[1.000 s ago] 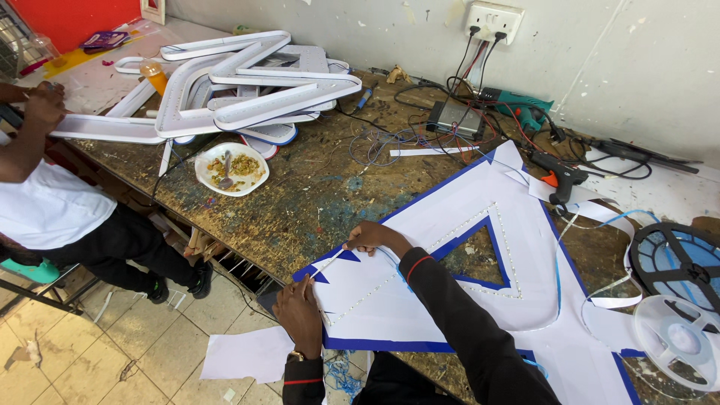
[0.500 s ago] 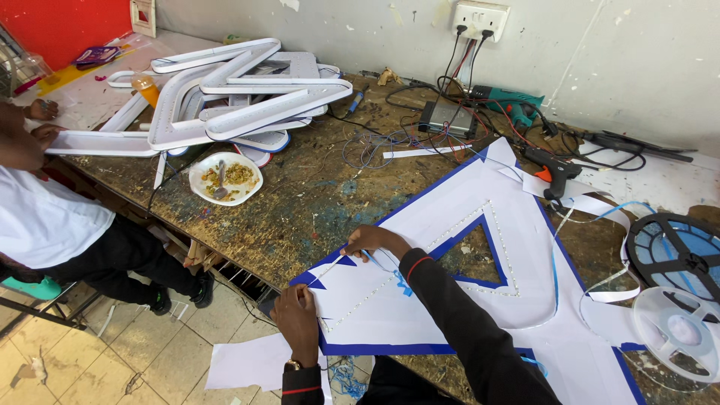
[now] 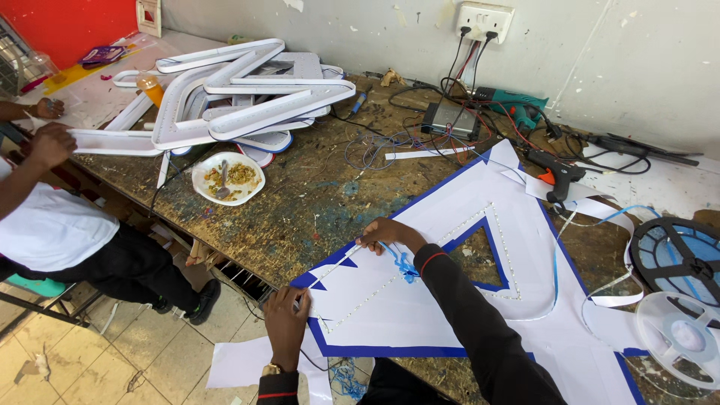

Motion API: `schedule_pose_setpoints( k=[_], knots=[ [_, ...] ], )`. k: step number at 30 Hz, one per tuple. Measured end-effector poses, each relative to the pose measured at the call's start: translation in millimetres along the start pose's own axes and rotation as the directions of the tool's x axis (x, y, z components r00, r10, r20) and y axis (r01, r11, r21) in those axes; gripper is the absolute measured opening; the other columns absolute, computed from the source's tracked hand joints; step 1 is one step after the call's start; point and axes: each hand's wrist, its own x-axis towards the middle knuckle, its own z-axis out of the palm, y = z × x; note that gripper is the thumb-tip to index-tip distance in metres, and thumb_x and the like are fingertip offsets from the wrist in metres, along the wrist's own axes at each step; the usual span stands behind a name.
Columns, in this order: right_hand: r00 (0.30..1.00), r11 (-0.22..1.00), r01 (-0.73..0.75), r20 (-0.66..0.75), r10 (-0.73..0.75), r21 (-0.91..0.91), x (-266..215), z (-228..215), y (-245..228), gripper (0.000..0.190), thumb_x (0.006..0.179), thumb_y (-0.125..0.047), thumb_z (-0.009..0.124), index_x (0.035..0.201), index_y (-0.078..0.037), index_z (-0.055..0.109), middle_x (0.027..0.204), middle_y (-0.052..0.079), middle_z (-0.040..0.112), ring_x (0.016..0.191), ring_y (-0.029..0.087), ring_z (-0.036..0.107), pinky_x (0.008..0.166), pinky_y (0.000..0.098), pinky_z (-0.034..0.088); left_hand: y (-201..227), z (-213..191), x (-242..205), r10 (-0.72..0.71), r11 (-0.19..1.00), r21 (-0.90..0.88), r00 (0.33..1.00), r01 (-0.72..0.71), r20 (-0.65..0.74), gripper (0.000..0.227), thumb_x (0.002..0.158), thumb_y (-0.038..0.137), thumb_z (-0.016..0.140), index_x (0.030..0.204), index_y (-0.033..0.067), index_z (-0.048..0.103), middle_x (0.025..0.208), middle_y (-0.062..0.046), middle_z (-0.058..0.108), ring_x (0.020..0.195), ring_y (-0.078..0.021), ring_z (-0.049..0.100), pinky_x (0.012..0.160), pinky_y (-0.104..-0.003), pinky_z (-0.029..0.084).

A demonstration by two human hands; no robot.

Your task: The person arranges a blue LED strip along the edges of a large white letter 'A' on a workbench. They then pick up a cardboard template, move it aside, and continue positioning the LED strip on the letter.

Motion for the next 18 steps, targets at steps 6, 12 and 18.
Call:
schedule_pose_setpoints(
  k=[6, 12, 18],
  knots=[
    [0.991, 0.991, 0.048, -0.120, -0.064, -0.128, -4.1, -3.5, 7.0, 0.038, 0.107, -0.039, 0.081, 0.088, -0.006, 0.075, 0.080, 0.011, 0.083, 0.064, 0.019, 0.078, 0.073, 0.0359, 0.069, -17.2, -12.3, -0.6, 0.321, 0.947, -0.001, 0.947, -0.321, -0.024, 0.020, 0.105, 0.024, 0.078, 0.123, 0.0178, 0.084, 0.121, -0.001, 0.076, 0.111, -0.0287, 0.068, 0.102, -0.050, 0.054],
    [0.979, 0.985, 0.073, -0.175, -0.100, -0.158, -11.8, -10.6, 10.7, 0.042, 0.103, -0.040, 0.084, 0.088, -0.002, 0.076, 0.072, 0.012, 0.077, 0.056, 0.018, 0.071, 0.065, 0.0356, 0.065, -25.7, -13.9, -0.5, 0.374, 0.927, 0.004, 0.927, -0.374, -0.015, 0.025, 0.105, 0.025, 0.079, 0.129, 0.0209, 0.085, 0.124, -0.001, 0.075, 0.112, -0.0266, 0.067, 0.100, -0.049, 0.052],
    [0.960, 0.982, 0.062, -0.257, -0.107, -0.179, -14.5, -7.3, 15.2, 0.046, 0.102, -0.045, 0.084, 0.082, -0.005, 0.074, 0.072, 0.010, 0.079, 0.058, 0.018, 0.075, 0.068, 0.0325, 0.063, -18.2, -5.6, -8.5, 0.209, 0.973, -0.085, 0.976, -0.214, -0.059, 0.025, 0.106, 0.024, 0.078, 0.129, 0.0186, 0.086, 0.126, -0.001, 0.077, 0.116, -0.0254, 0.069, 0.102, -0.048, 0.055]
  ],
)
